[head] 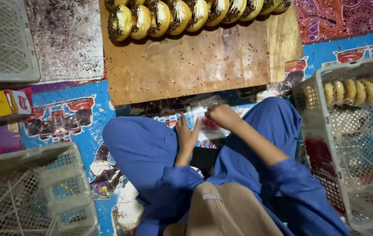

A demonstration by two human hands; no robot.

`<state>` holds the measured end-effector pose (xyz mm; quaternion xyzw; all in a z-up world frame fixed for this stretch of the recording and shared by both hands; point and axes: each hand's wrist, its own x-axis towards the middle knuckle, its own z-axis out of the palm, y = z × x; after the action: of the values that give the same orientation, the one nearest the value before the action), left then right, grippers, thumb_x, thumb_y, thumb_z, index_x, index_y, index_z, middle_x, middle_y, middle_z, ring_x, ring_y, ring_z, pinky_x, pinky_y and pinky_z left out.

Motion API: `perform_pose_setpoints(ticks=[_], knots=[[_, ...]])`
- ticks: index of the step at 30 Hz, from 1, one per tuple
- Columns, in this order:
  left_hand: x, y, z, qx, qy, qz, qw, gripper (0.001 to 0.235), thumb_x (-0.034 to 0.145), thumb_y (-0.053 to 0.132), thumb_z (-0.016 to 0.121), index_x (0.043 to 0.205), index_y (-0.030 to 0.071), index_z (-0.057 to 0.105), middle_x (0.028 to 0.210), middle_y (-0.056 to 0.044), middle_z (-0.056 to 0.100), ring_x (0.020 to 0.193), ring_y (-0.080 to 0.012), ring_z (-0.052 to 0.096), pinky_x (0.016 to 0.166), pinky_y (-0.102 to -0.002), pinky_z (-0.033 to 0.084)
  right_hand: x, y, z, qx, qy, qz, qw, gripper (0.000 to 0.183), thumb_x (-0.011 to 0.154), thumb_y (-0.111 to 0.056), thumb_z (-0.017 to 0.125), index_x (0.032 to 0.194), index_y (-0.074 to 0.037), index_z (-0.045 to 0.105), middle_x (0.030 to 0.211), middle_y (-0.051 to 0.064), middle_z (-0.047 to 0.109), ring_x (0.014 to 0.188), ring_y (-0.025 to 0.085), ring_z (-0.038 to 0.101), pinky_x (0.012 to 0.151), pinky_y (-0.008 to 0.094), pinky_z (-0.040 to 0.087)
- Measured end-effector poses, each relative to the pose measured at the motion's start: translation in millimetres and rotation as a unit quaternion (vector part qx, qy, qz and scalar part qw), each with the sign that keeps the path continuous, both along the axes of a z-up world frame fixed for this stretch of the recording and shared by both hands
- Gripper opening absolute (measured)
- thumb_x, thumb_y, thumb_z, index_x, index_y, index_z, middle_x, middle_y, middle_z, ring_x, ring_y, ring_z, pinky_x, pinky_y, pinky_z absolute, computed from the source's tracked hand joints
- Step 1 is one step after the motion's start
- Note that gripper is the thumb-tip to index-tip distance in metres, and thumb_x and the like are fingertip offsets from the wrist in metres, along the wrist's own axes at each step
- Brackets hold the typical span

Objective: The person sits on the floor and repeatedly picks up chocolate-glazed donuts from a wooden board, places each into a clear plastic bag, and sets the bagged donuts into a white plastic crate. The process continues with multiple donuts handled one at a time.

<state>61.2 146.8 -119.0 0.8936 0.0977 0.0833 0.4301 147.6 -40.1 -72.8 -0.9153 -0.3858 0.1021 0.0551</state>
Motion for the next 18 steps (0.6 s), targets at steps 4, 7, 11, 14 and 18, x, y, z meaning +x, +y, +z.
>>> perform_pose_setpoints(ticks=[4, 7, 11, 14, 18], knots=[[22.1, -8.8, 63.4, -0.302, 0.2, -0.126, 0.923, 0.045, 0.103, 0.035, 0.055, 0.124, -0.001, 0.071, 0.107, -0.022, 0.076, 0.102, -0.0387, 0.069, 0.092, -0.045, 0.053, -40.5, -2.4, 57.8, 0.032, -0.042, 0.048, 0.997, 0.022, 0.084, -0.015, 0.062, 0.1, -0.002, 0.07, 0.095, 0.015, 0.073, 0.094, 0.033, 0.071, 0.082, 0.043, 0.056], [10.6, -39.6, 125.4, -0.211, -0.02, -0.161, 0.964, 0.032, 0.107, 0.023, 0.05, 0.121, 0.004, 0.072, 0.124, -0.016, 0.073, 0.123, -0.032, 0.066, 0.11, -0.041, 0.049, -49.1, -5.4, 100.5, 0.13, -0.094, 0.014, 0.987, 0.035, 0.08, -0.013, 0.059, 0.111, 0.0, 0.07, 0.114, 0.019, 0.072, 0.113, 0.035, 0.066, 0.1, 0.045, 0.05], [-1.1, -30.7, 181.9, -0.044, -0.222, -0.213, 0.951, 0.032, 0.105, 0.015, 0.051, 0.13, 0.004, 0.07, 0.141, -0.016, 0.066, 0.141, -0.0348, 0.053, 0.122, -0.053, 0.033, -48.6, 0.1, 133.7, 0.166, -0.145, -0.003, 0.975, 0.046, 0.076, -0.017, 0.059, 0.117, 0.002, 0.068, 0.126, 0.024, 0.067, 0.124, 0.039, 0.059, 0.112, 0.051, 0.038], [8.6, -9.0, 194.0, -0.005, -0.219, -0.219, 0.951, 0.031, 0.106, 0.014, 0.055, 0.131, 0.005, 0.069, 0.142, -0.012, 0.065, 0.143, -0.0296, 0.053, 0.123, -0.053, 0.034, -49.0, 16.3, 137.1, 0.042, -0.093, -0.051, 0.993, 0.041, 0.082, -0.015, 0.06, 0.119, -0.002, 0.067, 0.131, 0.022, 0.065, 0.131, 0.036, 0.057, 0.119, 0.047, 0.037], [15.9, 0.6, 193.3, 0.058, -0.206, -0.262, 0.941, 0.036, 0.095, 0.009, 0.058, 0.128, 0.002, 0.068, 0.142, -0.013, 0.065, 0.144, -0.0295, 0.054, 0.126, -0.055, 0.034, -38.6, 42.2, 134.6, -0.046, 0.11, -0.166, 0.979, 0.04, 0.099, -0.026, 0.053, 0.137, -0.015, 0.057, 0.147, 0.011, 0.06, 0.144, 0.027, 0.051, 0.123, 0.041, 0.039]])
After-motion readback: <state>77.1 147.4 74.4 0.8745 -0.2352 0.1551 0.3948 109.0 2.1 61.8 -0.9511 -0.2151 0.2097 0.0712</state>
